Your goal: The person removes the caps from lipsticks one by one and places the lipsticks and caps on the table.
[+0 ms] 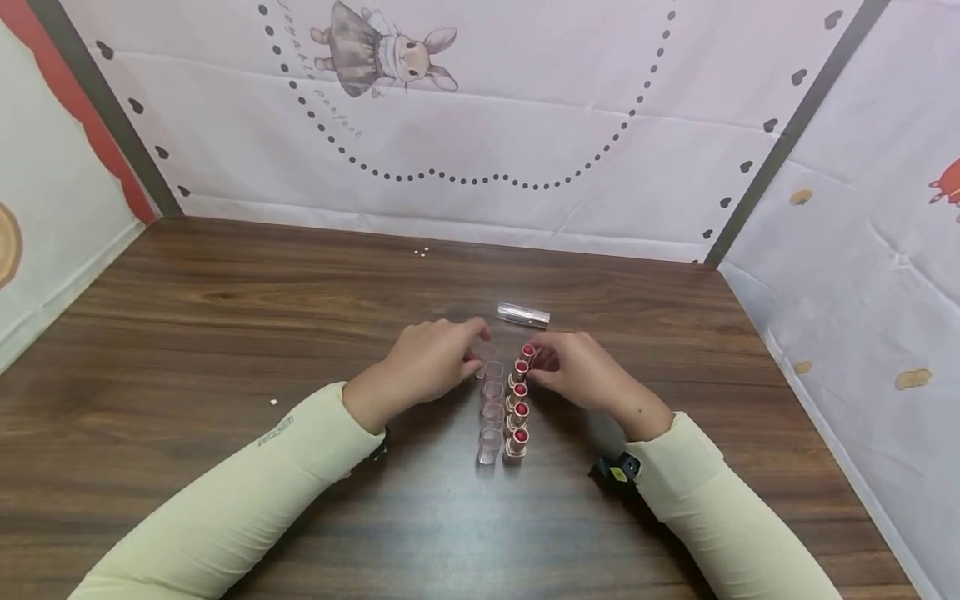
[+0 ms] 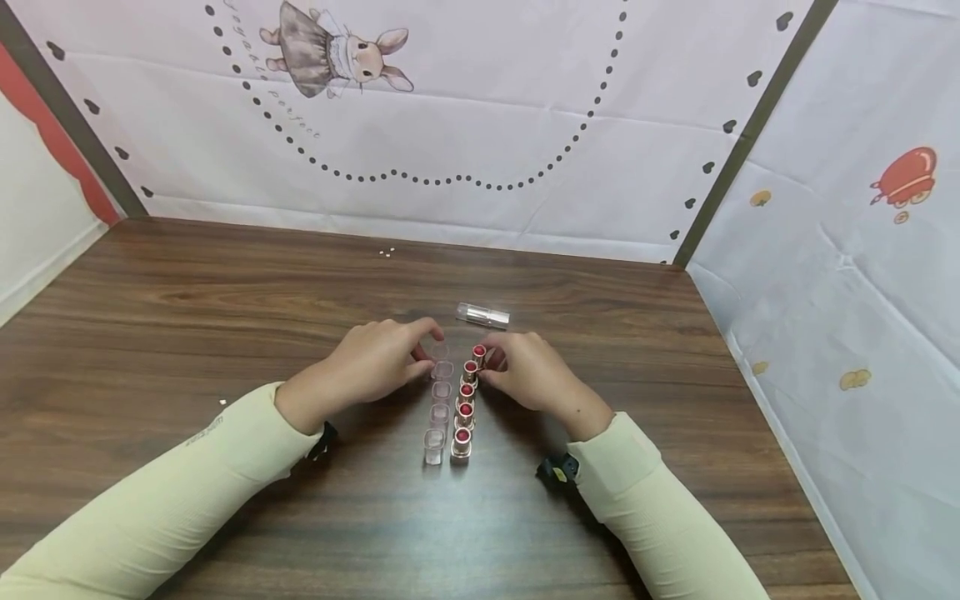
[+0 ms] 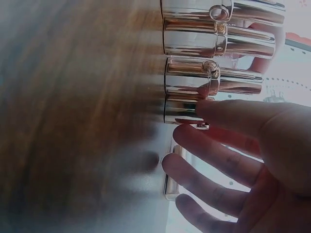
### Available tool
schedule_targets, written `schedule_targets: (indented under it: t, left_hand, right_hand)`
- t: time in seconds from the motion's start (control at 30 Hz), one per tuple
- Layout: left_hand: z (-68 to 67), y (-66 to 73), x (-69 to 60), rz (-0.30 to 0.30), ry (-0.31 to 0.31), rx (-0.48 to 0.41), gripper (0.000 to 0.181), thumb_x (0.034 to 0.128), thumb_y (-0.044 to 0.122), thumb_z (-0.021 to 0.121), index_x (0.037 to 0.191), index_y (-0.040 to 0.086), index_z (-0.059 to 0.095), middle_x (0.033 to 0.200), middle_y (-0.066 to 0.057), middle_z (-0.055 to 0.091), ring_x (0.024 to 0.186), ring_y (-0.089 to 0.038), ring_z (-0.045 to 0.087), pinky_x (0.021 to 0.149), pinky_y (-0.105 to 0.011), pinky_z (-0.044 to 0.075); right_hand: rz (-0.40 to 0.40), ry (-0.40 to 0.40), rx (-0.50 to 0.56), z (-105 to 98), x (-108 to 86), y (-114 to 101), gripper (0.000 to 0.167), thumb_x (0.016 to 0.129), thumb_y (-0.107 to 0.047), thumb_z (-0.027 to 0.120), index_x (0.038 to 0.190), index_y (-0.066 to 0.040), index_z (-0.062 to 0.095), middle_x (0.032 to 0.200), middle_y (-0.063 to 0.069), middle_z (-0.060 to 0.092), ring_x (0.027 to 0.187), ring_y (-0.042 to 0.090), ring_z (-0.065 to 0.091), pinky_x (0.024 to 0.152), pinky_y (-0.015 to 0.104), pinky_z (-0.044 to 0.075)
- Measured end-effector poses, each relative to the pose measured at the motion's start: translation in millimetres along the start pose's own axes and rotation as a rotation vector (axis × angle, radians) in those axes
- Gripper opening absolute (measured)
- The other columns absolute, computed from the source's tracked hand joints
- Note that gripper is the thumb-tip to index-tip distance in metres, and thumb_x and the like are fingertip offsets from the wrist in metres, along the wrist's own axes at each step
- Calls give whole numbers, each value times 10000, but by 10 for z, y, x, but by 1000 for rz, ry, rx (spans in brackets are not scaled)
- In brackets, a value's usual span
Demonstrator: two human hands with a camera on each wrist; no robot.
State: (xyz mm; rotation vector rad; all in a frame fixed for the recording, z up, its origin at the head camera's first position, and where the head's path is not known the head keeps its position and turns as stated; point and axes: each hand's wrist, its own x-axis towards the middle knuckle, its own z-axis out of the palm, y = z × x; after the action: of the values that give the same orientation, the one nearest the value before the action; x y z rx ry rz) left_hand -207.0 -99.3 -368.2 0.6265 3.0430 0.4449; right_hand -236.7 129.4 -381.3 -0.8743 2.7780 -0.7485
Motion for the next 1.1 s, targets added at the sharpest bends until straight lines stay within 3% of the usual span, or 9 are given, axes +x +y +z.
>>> schedule_targets:
  t: [0.4, 0.73, 0.87, 1.1]
  left_hand:
    - [-17, 12, -19, 30, 33, -12, 320, 933, 257, 711, 1238, 212, 627, 943, 82, 765, 862, -151, 721, 658, -395, 530]
    - [8, 22, -29, 29, 22, -8, 401, 921, 225, 728, 1302, 217, 603, 961, 91, 769, 912, -159, 727, 665, -395, 532]
    - [23, 27, -23, 32, 20, 3, 431, 916, 218, 730, 1324, 227, 590, 959, 101, 767, 935, -166, 727, 673, -416, 539]
    - [12, 23, -26, 20, 60, 29, 333, 942, 263, 689, 1268, 241, 626, 825, 95, 714, 804, -156, 696, 646, -430, 525]
  right_hand:
    - [-21, 49, -3, 0, 27, -23, 206, 895, -112, 734, 1097, -72, 719, 899, 26, 754, 825, 126, 707, 768, 327, 568]
    - [9, 27, 8, -63, 0, 21, 256, 896, -64, 720, 1150, -87, 707, 949, 43, 758, 882, 172, 718, 812, 363, 575]
    - [68, 60, -42, -181, 12, 57, 226, 910, -103, 719, 1136, -95, 711, 963, 59, 751, 886, 202, 710, 811, 394, 574]
    - [29, 126, -212, -301, 218, 134, 298, 881, -149, 743, 1161, -54, 707, 1092, 137, 700, 999, 298, 670, 872, 463, 536]
